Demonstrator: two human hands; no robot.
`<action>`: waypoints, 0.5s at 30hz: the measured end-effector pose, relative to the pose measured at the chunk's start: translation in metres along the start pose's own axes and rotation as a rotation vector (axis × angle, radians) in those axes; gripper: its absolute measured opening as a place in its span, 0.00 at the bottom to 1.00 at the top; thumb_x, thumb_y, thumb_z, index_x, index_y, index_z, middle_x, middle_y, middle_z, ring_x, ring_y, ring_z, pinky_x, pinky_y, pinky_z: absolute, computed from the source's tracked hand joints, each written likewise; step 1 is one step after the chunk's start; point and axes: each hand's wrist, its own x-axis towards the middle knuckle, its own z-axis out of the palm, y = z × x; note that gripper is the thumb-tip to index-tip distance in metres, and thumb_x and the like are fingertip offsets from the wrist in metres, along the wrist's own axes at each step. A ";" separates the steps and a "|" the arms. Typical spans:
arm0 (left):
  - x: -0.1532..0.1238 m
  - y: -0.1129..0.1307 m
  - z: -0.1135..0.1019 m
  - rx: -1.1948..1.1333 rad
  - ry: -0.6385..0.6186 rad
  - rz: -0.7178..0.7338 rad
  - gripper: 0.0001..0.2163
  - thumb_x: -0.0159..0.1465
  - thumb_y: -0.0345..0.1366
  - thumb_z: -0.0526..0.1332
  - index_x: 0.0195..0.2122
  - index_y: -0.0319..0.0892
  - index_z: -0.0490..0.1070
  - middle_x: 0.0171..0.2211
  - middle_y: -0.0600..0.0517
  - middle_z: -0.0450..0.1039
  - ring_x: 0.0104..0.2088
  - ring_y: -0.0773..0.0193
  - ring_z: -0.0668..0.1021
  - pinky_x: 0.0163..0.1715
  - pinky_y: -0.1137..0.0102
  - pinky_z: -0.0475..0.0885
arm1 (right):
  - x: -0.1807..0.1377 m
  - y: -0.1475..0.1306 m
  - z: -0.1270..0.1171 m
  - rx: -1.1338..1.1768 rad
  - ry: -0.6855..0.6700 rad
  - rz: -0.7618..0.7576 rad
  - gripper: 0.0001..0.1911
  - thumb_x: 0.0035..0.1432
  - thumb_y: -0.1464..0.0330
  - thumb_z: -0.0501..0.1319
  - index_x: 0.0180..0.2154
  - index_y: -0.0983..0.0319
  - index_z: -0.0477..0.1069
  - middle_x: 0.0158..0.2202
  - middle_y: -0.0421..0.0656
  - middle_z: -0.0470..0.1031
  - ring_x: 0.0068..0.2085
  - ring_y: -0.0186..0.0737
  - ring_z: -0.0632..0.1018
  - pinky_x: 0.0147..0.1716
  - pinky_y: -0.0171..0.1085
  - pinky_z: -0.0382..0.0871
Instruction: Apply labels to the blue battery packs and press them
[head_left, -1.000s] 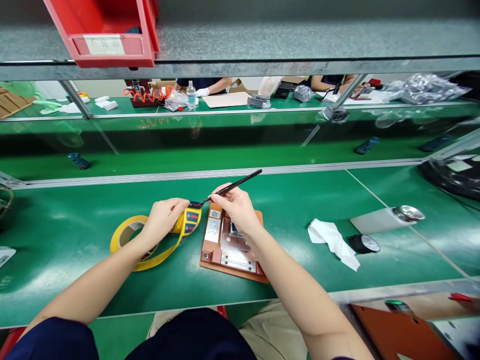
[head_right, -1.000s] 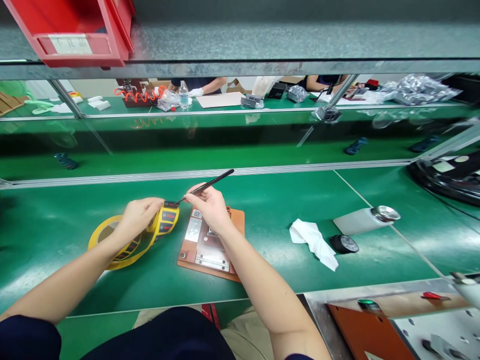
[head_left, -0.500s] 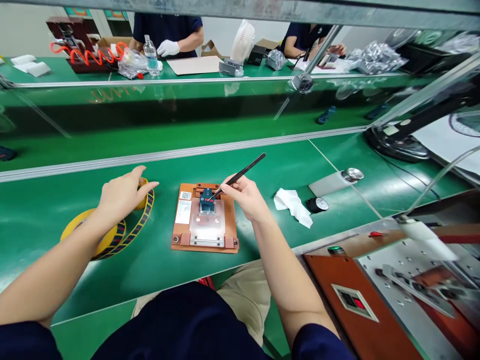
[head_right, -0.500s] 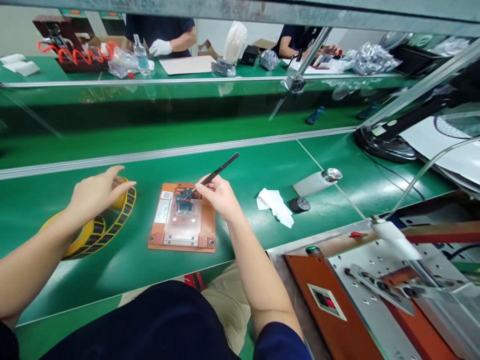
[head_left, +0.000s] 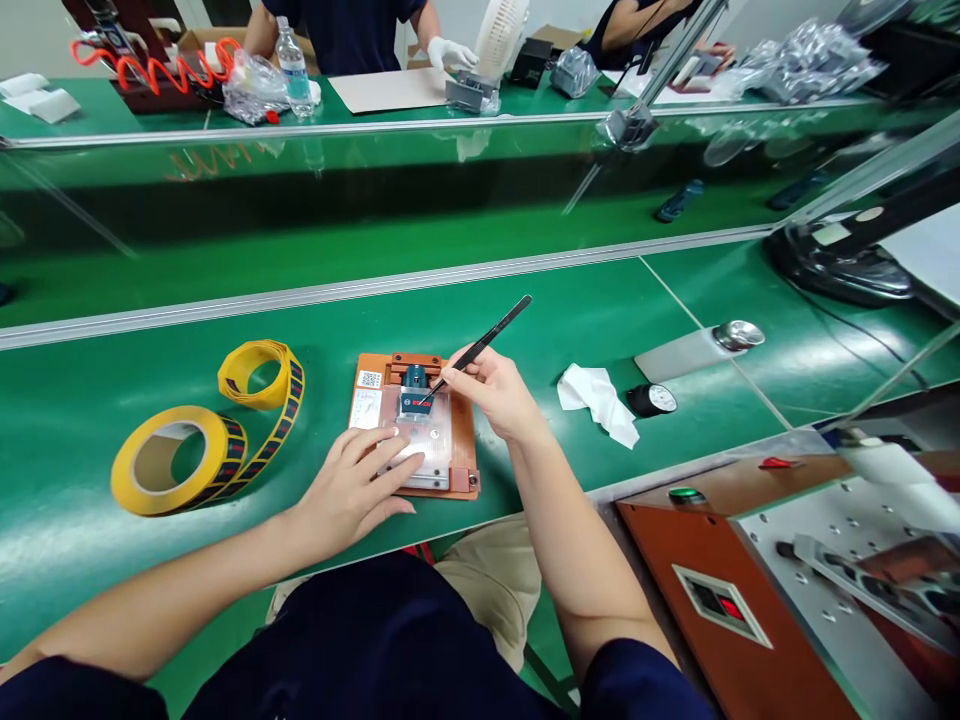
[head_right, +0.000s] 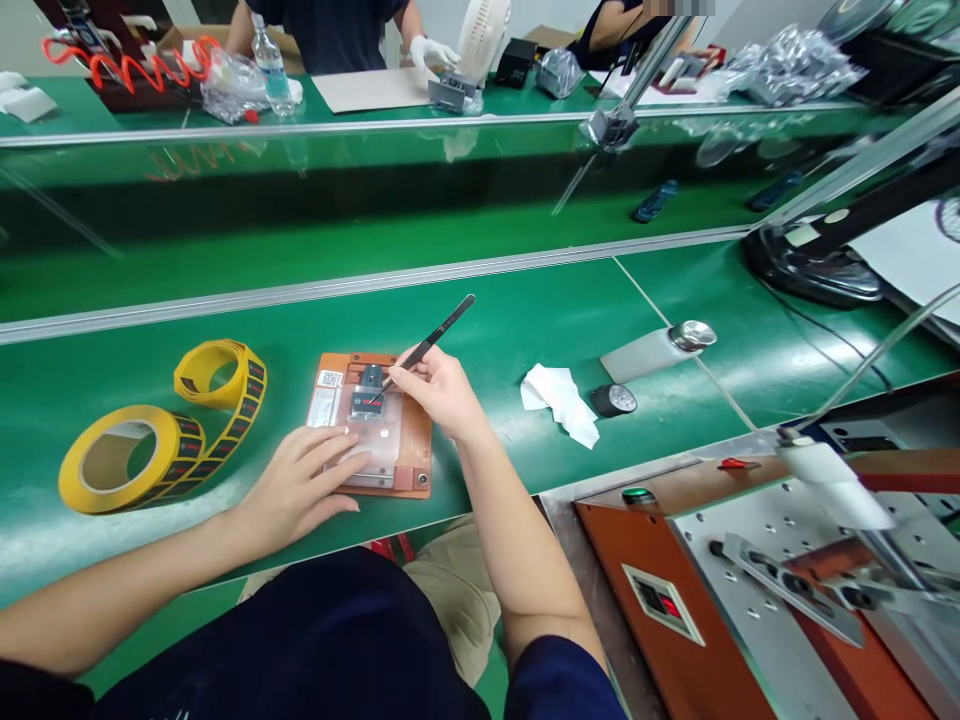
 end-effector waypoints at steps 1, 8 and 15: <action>0.000 0.000 0.000 0.000 0.000 -0.004 0.22 0.67 0.39 0.64 0.61 0.41 0.66 0.59 0.41 0.71 0.60 0.46 0.69 0.59 0.50 0.65 | 0.000 0.000 0.000 0.000 -0.004 0.003 0.15 0.55 0.58 0.72 0.36 0.60 0.72 0.34 0.42 0.80 0.36 0.41 0.81 0.41 0.41 0.75; 0.000 0.001 0.000 -0.004 0.014 -0.017 0.22 0.66 0.36 0.65 0.61 0.41 0.67 0.59 0.40 0.71 0.60 0.46 0.69 0.58 0.50 0.65 | 0.000 0.000 0.000 -0.022 0.004 -0.001 0.15 0.55 0.58 0.72 0.36 0.60 0.72 0.34 0.42 0.80 0.37 0.41 0.81 0.41 0.40 0.75; 0.000 0.001 -0.001 0.000 0.006 -0.023 0.20 0.67 0.37 0.64 0.60 0.42 0.68 0.59 0.41 0.71 0.60 0.47 0.69 0.58 0.51 0.64 | 0.001 0.003 0.000 -0.016 -0.006 0.000 0.16 0.54 0.57 0.72 0.36 0.60 0.72 0.34 0.42 0.80 0.37 0.42 0.82 0.41 0.40 0.76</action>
